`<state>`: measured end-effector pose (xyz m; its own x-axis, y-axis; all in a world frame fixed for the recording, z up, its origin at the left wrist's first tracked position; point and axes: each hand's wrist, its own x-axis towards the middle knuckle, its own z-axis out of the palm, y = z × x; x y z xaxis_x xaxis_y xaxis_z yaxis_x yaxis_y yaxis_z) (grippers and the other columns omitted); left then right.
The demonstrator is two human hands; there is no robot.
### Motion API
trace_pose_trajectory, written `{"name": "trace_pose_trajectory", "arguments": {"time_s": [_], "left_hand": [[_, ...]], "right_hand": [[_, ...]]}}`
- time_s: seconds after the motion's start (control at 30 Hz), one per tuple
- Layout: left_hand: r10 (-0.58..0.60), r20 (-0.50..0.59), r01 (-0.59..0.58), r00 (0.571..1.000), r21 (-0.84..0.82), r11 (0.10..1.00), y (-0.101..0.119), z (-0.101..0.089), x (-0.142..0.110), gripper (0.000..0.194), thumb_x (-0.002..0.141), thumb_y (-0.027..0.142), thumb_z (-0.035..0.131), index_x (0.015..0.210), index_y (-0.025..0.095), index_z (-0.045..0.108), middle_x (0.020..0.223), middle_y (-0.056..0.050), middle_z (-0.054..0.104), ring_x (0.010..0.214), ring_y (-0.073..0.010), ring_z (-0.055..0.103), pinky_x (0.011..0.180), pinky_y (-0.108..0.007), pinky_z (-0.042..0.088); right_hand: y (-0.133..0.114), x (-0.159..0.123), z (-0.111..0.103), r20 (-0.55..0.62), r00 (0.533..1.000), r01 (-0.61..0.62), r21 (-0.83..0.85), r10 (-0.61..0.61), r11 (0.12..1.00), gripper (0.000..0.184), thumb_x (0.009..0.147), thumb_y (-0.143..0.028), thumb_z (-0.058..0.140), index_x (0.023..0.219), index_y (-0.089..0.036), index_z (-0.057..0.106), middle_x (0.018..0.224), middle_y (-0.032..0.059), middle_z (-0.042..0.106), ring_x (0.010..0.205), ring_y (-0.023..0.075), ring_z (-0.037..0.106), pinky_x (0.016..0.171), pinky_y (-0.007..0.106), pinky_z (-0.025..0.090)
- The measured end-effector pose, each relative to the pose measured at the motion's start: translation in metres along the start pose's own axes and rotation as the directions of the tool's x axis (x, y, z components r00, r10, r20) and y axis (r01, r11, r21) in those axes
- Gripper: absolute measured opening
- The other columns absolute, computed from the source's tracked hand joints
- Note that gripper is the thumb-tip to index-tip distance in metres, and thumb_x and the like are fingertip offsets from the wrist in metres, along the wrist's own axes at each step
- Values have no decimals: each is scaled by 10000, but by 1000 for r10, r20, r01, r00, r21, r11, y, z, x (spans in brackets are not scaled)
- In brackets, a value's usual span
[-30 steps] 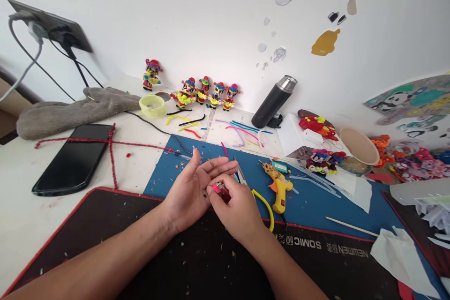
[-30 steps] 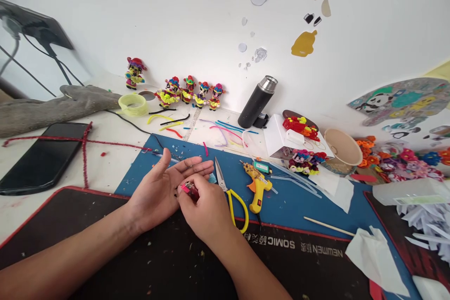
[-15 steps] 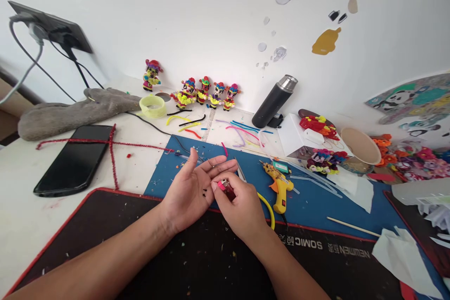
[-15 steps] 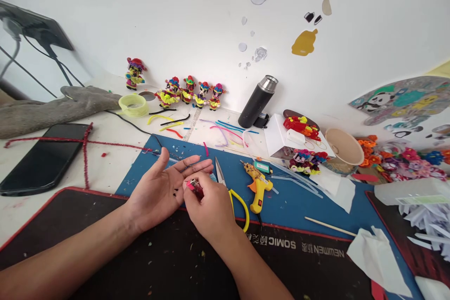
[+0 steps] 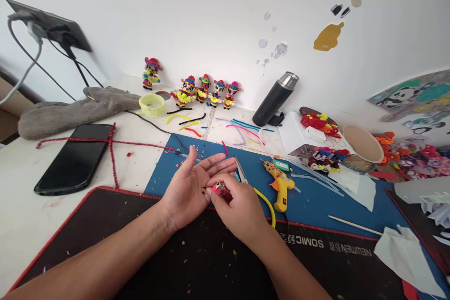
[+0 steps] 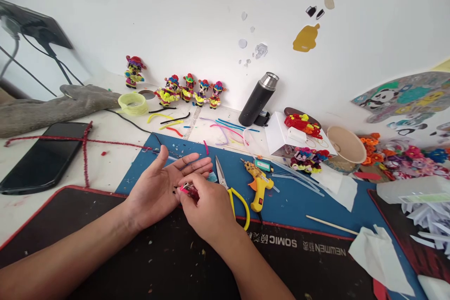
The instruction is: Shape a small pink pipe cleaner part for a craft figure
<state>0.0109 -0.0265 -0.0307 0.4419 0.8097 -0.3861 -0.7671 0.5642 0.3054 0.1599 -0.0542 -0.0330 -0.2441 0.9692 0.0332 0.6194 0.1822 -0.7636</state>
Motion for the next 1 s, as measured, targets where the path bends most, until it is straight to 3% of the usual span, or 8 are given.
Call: {"name": "trace_pose_trajectory", "arguments": {"time_s": [0.4, 0.83, 1.0], "left_hand": [[-10, 4, 10, 1000, 36, 999, -3, -1, 1, 639, 1033, 665, 449, 1107, 101, 740, 1348, -237, 713, 1332, -339, 635, 1143, -447, 497], [-40, -8, 40, 999, 42, 998, -5, -2, 1, 588, 1032, 638, 481, 1082, 119, 754, 1302, -223, 737, 1318, -348, 642, 1113, -438, 513], [-56, -27, 57, 998, 21, 998, -5, -1, 1, 629, 1051, 643, 417, 1083, 106, 744, 1323, -231, 725, 1316, -346, 644, 1076, -433, 536]], "right_hand": [[-1, -1, 1, 33, 999, -2, -42, 4, 999, 98, 917, -220, 657, 970, -254, 732, 725, -18, 740, 575, 159, 610, 579, 276, 393], [4, 1, 4, -5, 1000, -13, -49, 13, 999, 85, 918, -237, 642, 968, -252, 710, 780, 4, 770, 630, 185, 669, 596, 285, 423], [5, 0, 4, -16, 1000, -11, -53, 11, 999, 89, 925, -247, 647, 980, -255, 716, 789, 5, 777, 634, 188, 678, 601, 286, 422]]}}
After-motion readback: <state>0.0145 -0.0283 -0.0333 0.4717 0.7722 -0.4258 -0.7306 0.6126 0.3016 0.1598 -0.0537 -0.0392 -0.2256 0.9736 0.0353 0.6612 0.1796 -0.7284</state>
